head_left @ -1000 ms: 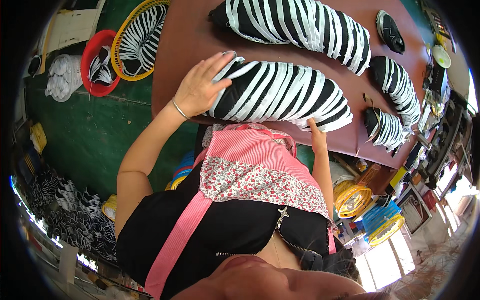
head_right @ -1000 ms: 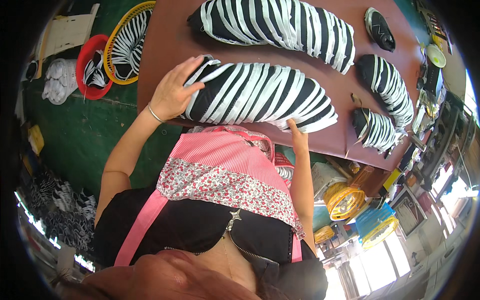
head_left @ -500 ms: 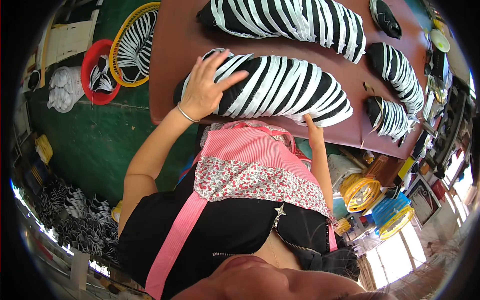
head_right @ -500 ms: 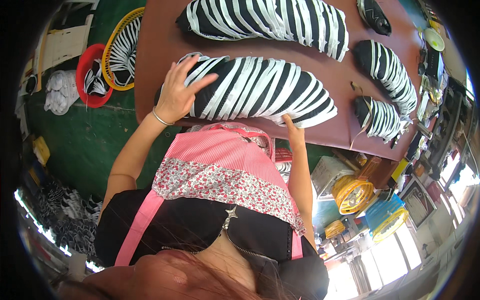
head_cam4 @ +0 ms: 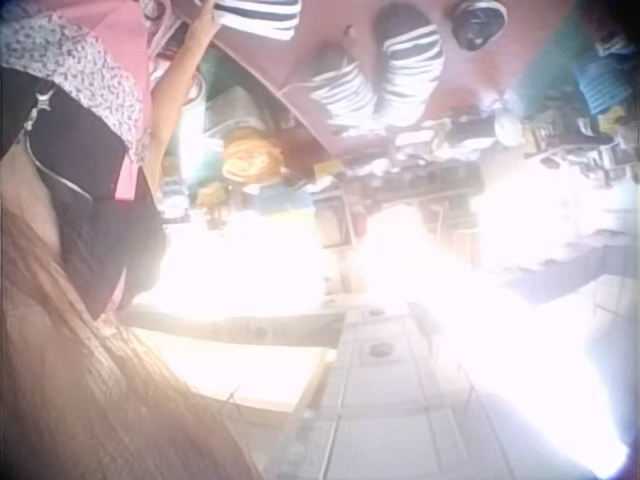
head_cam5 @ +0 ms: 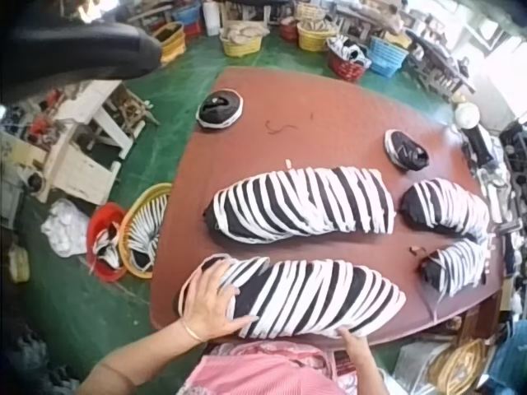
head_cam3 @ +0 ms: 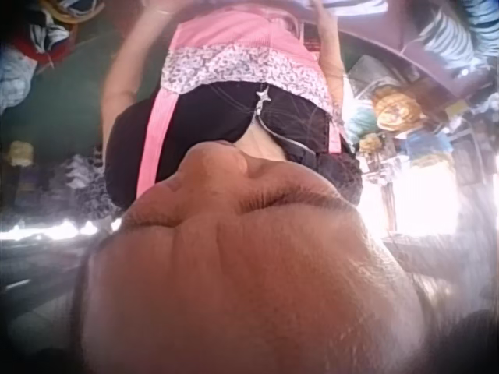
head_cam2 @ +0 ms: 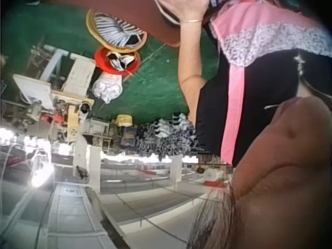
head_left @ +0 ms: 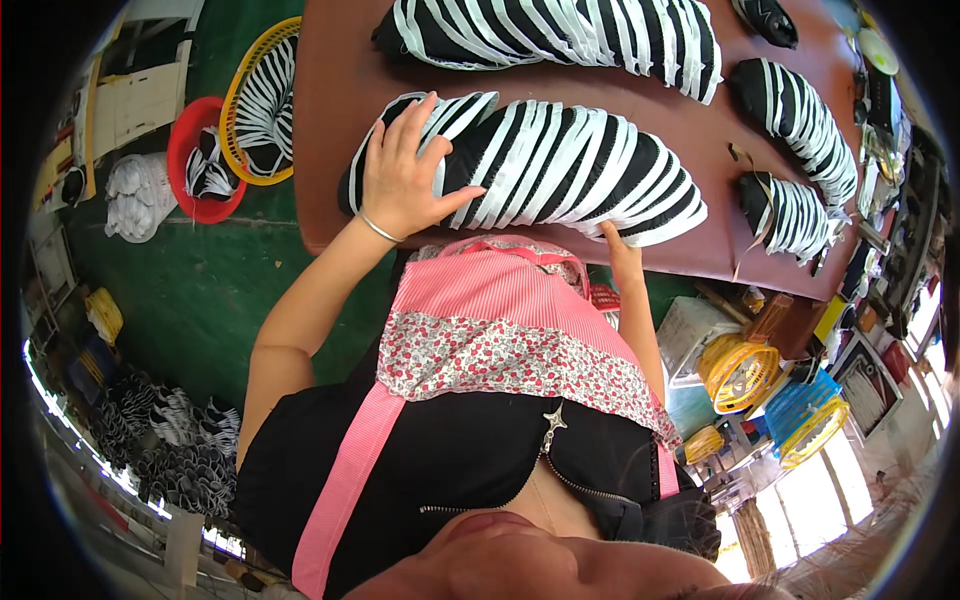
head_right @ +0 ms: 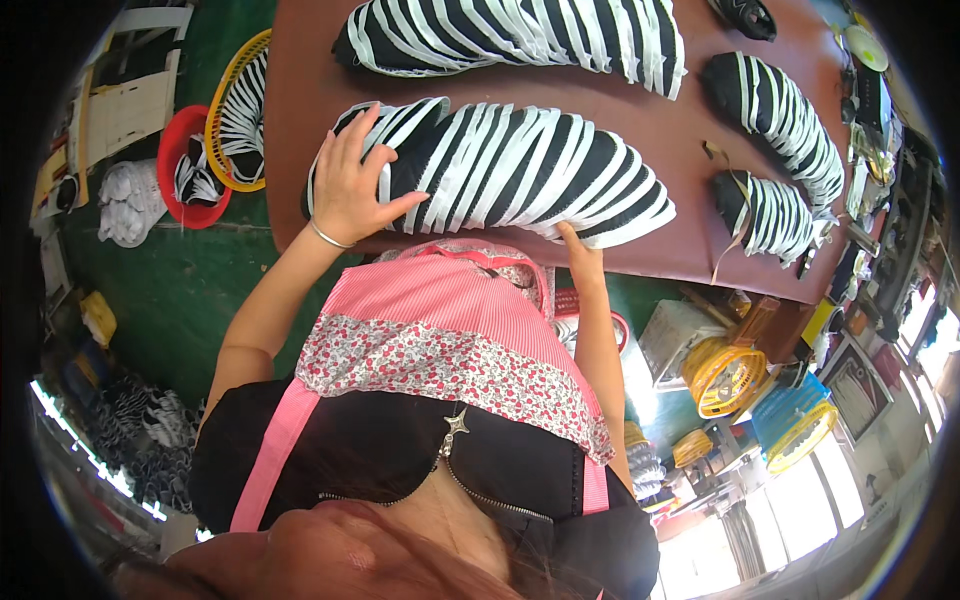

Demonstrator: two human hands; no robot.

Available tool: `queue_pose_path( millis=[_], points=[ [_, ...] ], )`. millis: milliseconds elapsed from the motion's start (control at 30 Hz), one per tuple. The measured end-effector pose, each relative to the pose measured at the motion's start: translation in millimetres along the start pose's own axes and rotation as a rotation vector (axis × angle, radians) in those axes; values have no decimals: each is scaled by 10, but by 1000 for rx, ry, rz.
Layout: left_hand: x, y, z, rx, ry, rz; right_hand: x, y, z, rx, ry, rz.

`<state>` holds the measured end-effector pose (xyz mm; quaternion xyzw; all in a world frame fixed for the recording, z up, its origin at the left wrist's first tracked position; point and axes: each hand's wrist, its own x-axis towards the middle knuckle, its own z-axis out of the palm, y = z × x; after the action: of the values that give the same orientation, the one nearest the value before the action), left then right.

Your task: Inspects and organizes black and white patterned shoe upper components on a workbench.

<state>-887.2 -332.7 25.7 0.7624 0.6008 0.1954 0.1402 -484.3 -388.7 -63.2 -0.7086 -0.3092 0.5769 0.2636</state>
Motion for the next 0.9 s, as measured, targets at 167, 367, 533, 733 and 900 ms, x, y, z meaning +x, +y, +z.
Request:
queue_pose_path(
  millis=[167,367,533,733,900],
  points=[
    [4,-7,174,147,-47,-17,-41,-32,13,17,5,5],
    [97,108,113,41,-26,-26,-15,13,23,11,0,-19],
    [64,151,123,61,-61,-63,-36,-29,69,22,-10,-26],
    [-4,-294,-97,-165,166,-151,-27,10,52,33,-33,-13],
    [-351,-965,-210,-297,251,-333,-14,-49,30,-27,-28,-31]
  ],
)
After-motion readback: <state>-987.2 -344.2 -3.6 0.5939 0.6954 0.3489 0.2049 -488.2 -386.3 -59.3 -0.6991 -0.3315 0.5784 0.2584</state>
